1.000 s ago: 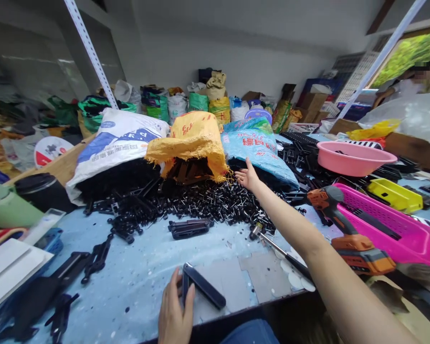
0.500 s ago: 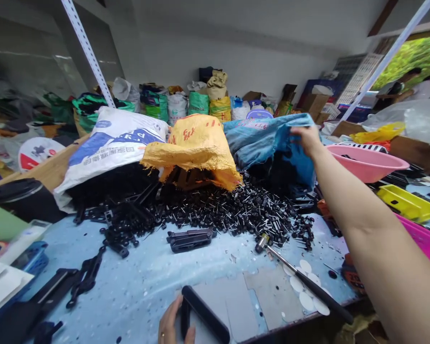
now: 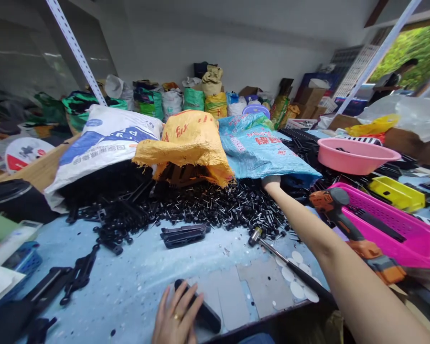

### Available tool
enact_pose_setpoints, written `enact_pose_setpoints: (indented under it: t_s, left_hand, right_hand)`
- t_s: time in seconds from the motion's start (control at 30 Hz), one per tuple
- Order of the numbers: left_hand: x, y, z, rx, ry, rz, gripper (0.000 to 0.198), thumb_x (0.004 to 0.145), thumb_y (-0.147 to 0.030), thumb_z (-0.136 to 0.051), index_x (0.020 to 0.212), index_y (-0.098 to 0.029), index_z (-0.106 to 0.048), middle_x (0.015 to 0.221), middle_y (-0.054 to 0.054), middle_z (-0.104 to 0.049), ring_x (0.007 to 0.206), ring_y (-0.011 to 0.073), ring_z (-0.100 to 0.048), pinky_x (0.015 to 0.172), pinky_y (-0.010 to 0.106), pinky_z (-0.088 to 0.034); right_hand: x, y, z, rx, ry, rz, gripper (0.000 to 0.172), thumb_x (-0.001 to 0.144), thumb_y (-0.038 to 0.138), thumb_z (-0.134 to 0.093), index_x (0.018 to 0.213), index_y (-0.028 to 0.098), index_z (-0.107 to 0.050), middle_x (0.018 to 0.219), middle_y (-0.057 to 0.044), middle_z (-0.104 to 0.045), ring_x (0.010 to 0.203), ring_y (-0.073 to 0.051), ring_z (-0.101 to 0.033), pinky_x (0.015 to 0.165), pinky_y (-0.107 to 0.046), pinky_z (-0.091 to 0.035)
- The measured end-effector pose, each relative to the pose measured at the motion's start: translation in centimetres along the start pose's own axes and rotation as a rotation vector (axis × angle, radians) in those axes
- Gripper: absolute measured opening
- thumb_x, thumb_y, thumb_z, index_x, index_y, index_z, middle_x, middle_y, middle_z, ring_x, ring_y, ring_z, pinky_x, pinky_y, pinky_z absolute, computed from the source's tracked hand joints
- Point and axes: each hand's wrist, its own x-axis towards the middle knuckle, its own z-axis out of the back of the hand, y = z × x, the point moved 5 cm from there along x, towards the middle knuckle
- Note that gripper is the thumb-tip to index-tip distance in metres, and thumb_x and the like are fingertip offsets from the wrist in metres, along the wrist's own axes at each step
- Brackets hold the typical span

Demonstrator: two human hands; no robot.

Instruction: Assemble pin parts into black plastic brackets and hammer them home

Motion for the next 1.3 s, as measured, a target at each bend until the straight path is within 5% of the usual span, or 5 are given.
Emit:
enact_pose_setpoints:
  t_s: [0.2, 0.6, 0.93, 1.13, 1.3]
  left_hand:
    - [3.1, -0.6, -0.8, 0.077, 0.198, -0.278, 0.053, 0.076, 0.002, -0.039, 0.118, -0.026, -0.053, 0.090, 0.004, -0.065, 0.088, 0.0179, -0.059, 0.095, 0.044, -0.039]
    - [4.6, -0.7, -4.4, 0.245, 0.279, 0.062, 0.040, 0.078, -0.008, -0.050, 0.116, -0.018, -0.056, 0.086, 0.007, -0.062, 0.081, 0.0216, -0.059, 0.071, 0.033, -0.048]
    - [4.5, -1.9, 1.0, -0.005, -0.204, -0.076, 0.038, 0.089, -0.024, -0.045, 0.126, -0.019, -0.045, 0.110, 0.012, -0.060, 0.103, 0.0226, -0.057, 0.082, 0.035, -0.052]
    - [8.7, -5.0, 2.9, 0.134, -0.275, -0.219, 0.046, 0.086, -0.021, -0.048, 0.131, -0.016, -0.040, 0.128, 0.018, -0.048, 0.125, 0.0344, -0.038, 0.096, 0.054, -0.039]
    - [9.8, -5.2, 0.9, -0.105, -0.142, -0.174, 0.024, 0.089, -0.013, -0.035, 0.104, -0.015, -0.054, 0.081, 0.007, -0.062, 0.078, 0.0201, -0.059, 0.069, 0.034, -0.050]
  right_hand:
    - [-3.7, -2.3, 1.2, -0.110, 0.025, 0.082, 0.031, 0.087, 0.021, -0.047, 0.113, 0.007, -0.058, 0.105, -0.020, -0.061, 0.102, -0.028, -0.057, 0.083, -0.036, -0.044]
    - [-4.3, 0.0, 0.1, -0.097, -0.007, 0.073, 0.036, 0.088, 0.032, -0.053, 0.119, 0.013, -0.050, 0.118, -0.012, -0.054, 0.105, -0.023, -0.053, 0.085, -0.040, -0.045]
    - [-14.7, -1.7, 5.1, -0.022, -0.128, 0.155, 0.033, 0.087, 0.032, -0.041, 0.115, 0.017, -0.051, 0.087, -0.010, -0.066, 0.081, -0.023, -0.062, 0.066, -0.029, -0.040]
    - [-25.6, 0.2, 7.0, 0.559, 0.186, 0.571, 0.020, 0.075, 0.029, -0.052, 0.091, 0.021, -0.061, 0.078, -0.001, -0.063, 0.070, -0.016, -0.058, 0.064, -0.026, -0.042]
    - [-28.9, 3.9, 4.1, 1.203, 0.321, 0.588, 0.043, 0.081, 0.048, -0.049, 0.115, 0.022, -0.052, 0.083, -0.003, -0.061, 0.073, -0.017, -0.057, 0.070, -0.032, -0.047]
